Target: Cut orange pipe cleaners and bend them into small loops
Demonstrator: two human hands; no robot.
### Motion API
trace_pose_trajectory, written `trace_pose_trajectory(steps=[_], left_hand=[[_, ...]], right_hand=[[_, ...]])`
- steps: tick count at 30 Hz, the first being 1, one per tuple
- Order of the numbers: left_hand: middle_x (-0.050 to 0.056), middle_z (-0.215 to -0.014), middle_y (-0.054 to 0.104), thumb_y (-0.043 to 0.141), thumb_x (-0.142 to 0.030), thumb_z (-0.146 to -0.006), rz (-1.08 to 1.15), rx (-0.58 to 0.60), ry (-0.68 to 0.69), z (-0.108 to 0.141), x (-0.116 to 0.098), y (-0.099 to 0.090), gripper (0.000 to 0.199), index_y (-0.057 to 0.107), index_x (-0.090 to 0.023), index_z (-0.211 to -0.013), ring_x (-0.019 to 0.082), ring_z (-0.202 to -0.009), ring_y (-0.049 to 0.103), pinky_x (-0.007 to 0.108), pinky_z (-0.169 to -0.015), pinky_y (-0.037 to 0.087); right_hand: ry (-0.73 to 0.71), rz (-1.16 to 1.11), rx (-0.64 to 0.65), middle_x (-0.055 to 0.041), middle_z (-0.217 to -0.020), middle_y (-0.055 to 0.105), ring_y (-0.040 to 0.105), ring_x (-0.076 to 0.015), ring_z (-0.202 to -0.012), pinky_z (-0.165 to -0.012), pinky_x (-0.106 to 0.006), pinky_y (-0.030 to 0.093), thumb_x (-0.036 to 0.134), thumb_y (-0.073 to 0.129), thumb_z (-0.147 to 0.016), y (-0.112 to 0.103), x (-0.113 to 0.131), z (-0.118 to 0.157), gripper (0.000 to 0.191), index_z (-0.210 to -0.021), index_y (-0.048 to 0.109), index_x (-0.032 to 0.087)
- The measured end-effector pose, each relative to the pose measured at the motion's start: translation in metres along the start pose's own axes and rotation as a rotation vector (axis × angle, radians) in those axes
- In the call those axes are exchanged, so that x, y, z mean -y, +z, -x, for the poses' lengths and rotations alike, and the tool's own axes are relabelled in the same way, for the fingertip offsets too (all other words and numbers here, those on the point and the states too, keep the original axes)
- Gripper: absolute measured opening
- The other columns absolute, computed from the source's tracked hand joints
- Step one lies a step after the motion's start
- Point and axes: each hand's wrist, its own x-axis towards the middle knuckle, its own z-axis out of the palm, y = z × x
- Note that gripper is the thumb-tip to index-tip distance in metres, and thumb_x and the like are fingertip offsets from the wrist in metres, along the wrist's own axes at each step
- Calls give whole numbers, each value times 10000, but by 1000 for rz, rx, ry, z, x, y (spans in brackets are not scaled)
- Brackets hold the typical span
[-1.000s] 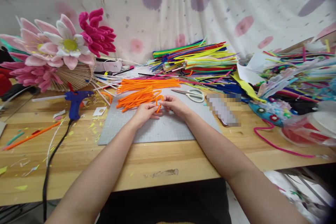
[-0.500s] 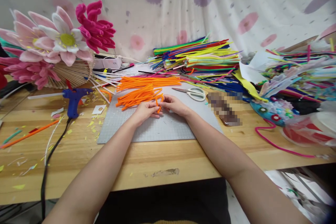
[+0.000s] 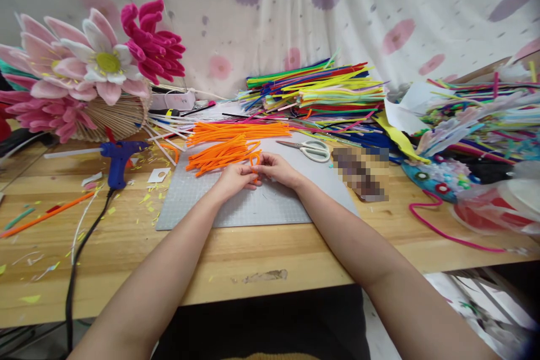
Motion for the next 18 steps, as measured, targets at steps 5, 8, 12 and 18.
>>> trace_pose_trajectory(steps=[5,8,12,18], left_hand=[[72,-723,685,745,-221,-555,-16,12,18,-2,2,0,237,671,-98,-744,156,-665,652,281,-624,527],[54,-665,672,749,-225,-548,-7,3,24,-1,2,0,221,663,-95,-705,141,-616,643,281,-619,531],[26,-596,650,756,-221,-542,-9,-14,40,-1,1,1,205,658,-99,-674,129,-563,631,273,-602,535],[28,-554,639,776,-236,-512,-34,-1,38,-2,2,1,215,627,-102,-591,142,-552,633,291,-618,538]], right_hand=[[-1,-16,-11,62,-504,492,402,-51,-432,-416,-190,273,420,672,-627,0,-1,-1,363,-634,400,179],[2,-16,8,62,-509,491,401,-52,-429,-409,-189,279,423,662,-642,-3,-1,-1,352,-647,407,180],[9,-48,9,60,-542,488,386,-48,-442,-411,-188,295,417,670,-638,-8,0,-1,323,-687,469,170],[83,-206,-111,83,-489,371,315,-41,-419,-404,-189,255,414,677,-628,-16,3,-1,310,-691,497,169]])
